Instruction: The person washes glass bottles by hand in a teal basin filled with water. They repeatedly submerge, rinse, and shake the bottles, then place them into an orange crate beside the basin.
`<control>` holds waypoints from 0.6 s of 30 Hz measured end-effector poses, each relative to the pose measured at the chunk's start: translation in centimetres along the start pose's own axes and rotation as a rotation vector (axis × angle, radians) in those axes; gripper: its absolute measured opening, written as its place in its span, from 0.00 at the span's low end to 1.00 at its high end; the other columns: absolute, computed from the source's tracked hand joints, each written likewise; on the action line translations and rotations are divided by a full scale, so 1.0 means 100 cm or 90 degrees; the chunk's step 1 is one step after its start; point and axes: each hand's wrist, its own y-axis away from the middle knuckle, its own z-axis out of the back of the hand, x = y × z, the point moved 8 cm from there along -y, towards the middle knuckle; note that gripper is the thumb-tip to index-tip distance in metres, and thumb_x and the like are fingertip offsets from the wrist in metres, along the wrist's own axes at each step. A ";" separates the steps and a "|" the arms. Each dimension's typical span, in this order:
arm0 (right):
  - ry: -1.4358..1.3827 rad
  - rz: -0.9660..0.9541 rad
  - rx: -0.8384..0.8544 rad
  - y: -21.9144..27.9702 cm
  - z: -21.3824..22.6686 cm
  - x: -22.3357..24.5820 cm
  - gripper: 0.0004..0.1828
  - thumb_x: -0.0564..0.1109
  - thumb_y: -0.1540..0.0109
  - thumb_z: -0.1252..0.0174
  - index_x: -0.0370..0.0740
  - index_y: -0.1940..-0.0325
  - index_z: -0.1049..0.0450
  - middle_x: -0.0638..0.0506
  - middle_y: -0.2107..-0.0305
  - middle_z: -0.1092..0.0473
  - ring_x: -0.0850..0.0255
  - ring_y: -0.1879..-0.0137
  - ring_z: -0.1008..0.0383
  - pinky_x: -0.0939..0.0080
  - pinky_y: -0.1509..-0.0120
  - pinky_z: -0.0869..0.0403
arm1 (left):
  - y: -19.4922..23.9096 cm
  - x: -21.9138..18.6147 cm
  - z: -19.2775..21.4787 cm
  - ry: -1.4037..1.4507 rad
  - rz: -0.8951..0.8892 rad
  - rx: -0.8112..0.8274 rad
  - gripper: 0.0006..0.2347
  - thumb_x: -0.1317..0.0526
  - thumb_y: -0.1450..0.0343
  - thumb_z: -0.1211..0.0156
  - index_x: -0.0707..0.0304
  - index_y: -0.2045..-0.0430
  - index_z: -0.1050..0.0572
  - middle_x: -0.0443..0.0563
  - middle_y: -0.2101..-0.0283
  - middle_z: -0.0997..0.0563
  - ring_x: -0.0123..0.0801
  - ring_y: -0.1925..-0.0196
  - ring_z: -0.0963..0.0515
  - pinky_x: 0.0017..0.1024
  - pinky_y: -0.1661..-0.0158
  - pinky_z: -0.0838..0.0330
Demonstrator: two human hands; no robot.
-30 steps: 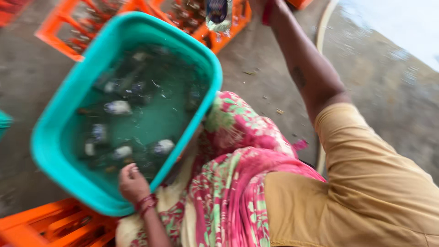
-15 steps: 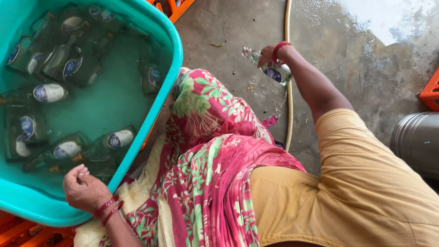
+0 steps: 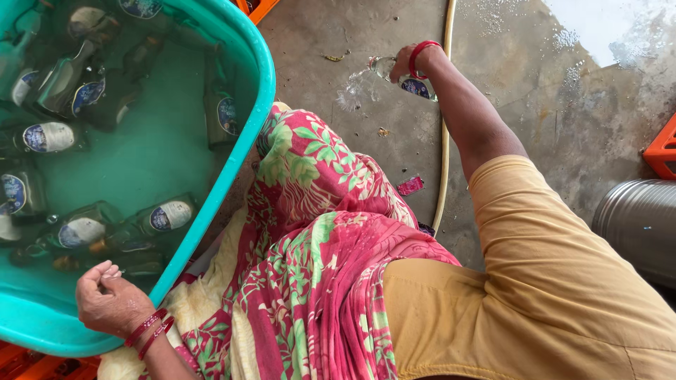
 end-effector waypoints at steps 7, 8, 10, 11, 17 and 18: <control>0.045 0.004 -0.037 0.028 0.037 0.021 0.31 0.63 0.47 0.36 0.39 0.50 0.17 0.39 0.57 0.20 0.49 0.54 0.17 0.49 0.50 0.21 | -0.002 0.008 -0.004 0.017 0.028 0.008 0.11 0.82 0.29 0.50 0.73 0.64 0.20 0.55 0.57 0.15 0.33 0.57 0.13 0.27 0.56 0.17; 0.055 -0.007 -0.041 0.033 0.043 0.023 0.31 0.64 0.47 0.35 0.40 0.49 0.17 0.40 0.56 0.20 0.50 0.54 0.17 0.49 0.49 0.21 | -0.002 0.009 -0.005 0.017 0.025 0.009 0.11 0.82 0.29 0.50 0.73 0.64 0.20 0.55 0.57 0.15 0.34 0.57 0.13 0.26 0.56 0.17; 0.076 -0.029 -0.049 0.041 0.055 0.028 0.32 0.64 0.48 0.34 0.41 0.48 0.17 0.42 0.55 0.20 0.50 0.53 0.17 0.47 0.48 0.21 | -0.001 0.010 -0.006 0.015 0.020 0.011 0.10 0.81 0.29 0.50 0.74 0.64 0.21 0.56 0.56 0.15 0.34 0.57 0.14 0.25 0.57 0.17; 0.112 -0.024 -0.054 0.043 0.061 0.033 0.33 0.64 0.48 0.34 0.42 0.47 0.17 0.43 0.54 0.20 0.50 0.51 0.18 0.46 0.46 0.23 | 0.000 0.011 -0.005 0.015 0.020 0.013 0.10 0.81 0.29 0.50 0.74 0.64 0.21 0.56 0.56 0.15 0.34 0.57 0.14 0.26 0.57 0.17; 0.220 -0.034 -0.081 0.046 0.085 0.040 0.34 0.66 0.48 0.33 0.45 0.45 0.18 0.44 0.52 0.21 0.49 0.47 0.21 0.43 0.43 0.26 | -0.002 0.011 -0.004 -0.013 0.011 0.016 0.11 0.82 0.29 0.50 0.73 0.65 0.20 0.55 0.60 0.15 0.34 0.58 0.14 0.29 0.57 0.20; 0.229 -0.033 -0.085 0.044 0.085 0.040 0.34 0.67 0.48 0.33 0.45 0.45 0.18 0.45 0.52 0.21 0.49 0.47 0.21 0.42 0.44 0.26 | -0.001 0.011 -0.004 -0.009 0.013 0.016 0.11 0.82 0.29 0.49 0.73 0.64 0.20 0.55 0.59 0.15 0.34 0.58 0.14 0.29 0.57 0.20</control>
